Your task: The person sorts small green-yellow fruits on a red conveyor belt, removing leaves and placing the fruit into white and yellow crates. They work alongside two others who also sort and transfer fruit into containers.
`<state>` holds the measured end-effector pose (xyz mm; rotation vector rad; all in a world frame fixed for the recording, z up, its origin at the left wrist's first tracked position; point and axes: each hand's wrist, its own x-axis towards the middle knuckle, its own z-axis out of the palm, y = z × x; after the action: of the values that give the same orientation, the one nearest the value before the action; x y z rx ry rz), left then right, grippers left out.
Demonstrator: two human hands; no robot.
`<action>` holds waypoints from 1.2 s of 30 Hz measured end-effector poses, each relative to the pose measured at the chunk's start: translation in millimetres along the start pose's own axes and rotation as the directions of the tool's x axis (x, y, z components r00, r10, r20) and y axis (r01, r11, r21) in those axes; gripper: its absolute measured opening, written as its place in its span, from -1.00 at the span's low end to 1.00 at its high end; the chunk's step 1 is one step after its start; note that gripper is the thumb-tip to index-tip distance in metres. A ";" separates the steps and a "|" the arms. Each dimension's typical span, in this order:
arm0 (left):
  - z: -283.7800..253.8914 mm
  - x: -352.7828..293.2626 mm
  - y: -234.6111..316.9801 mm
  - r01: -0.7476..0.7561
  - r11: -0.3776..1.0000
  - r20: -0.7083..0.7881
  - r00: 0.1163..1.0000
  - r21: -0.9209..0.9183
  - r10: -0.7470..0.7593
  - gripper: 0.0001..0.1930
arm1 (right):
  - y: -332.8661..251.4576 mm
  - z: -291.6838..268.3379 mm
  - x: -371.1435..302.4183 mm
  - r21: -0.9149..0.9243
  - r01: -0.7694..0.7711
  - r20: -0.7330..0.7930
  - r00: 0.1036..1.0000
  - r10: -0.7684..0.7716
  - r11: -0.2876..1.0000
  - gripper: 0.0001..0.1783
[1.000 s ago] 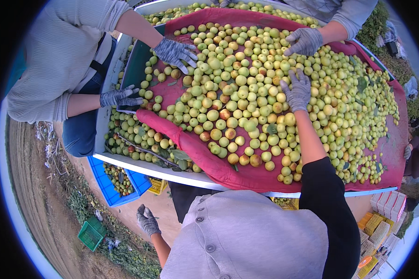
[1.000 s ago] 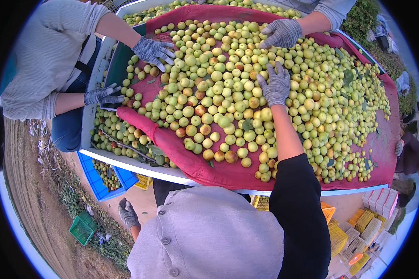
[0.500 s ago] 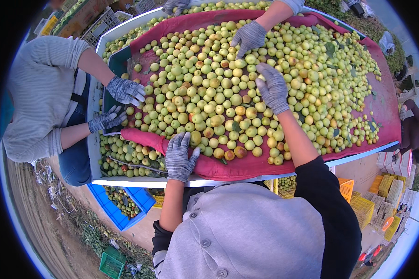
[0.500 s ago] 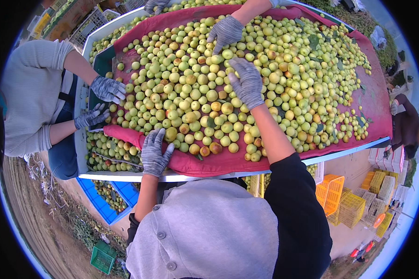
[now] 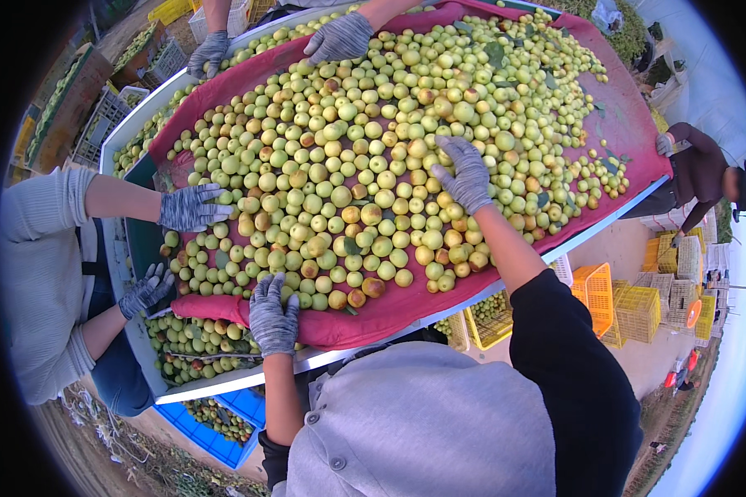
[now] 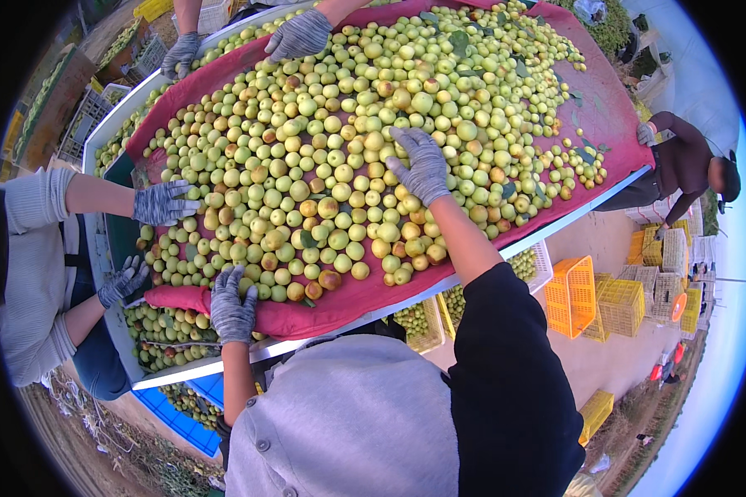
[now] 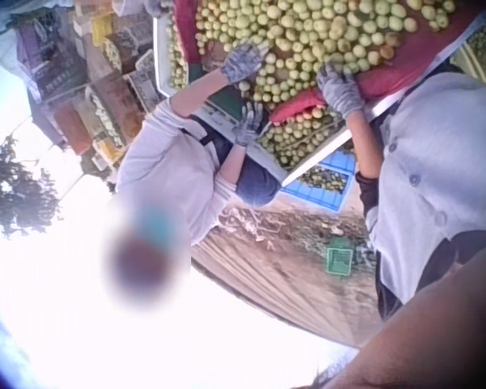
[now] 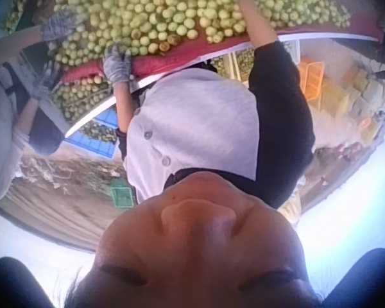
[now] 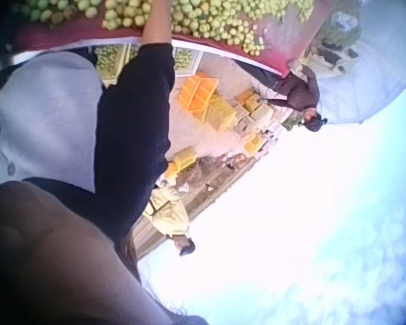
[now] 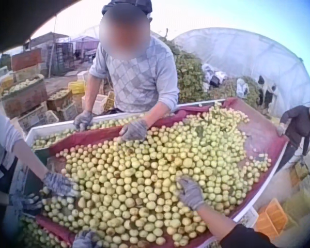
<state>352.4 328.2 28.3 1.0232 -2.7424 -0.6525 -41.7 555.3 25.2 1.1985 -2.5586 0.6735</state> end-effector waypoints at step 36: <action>3.1 27.9 13.4 0.212 0.977 0.090 0.974 -0.022 -0.209 -0.61 | -36.2 94.5 122.0 0.533 -0.090 0.140 0.990 0.017 0.841 -0.38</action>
<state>322.5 320.1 31.0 1.3212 -2.7087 -0.7859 -93.2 407.0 2.7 1.3634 -2.5969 1.4501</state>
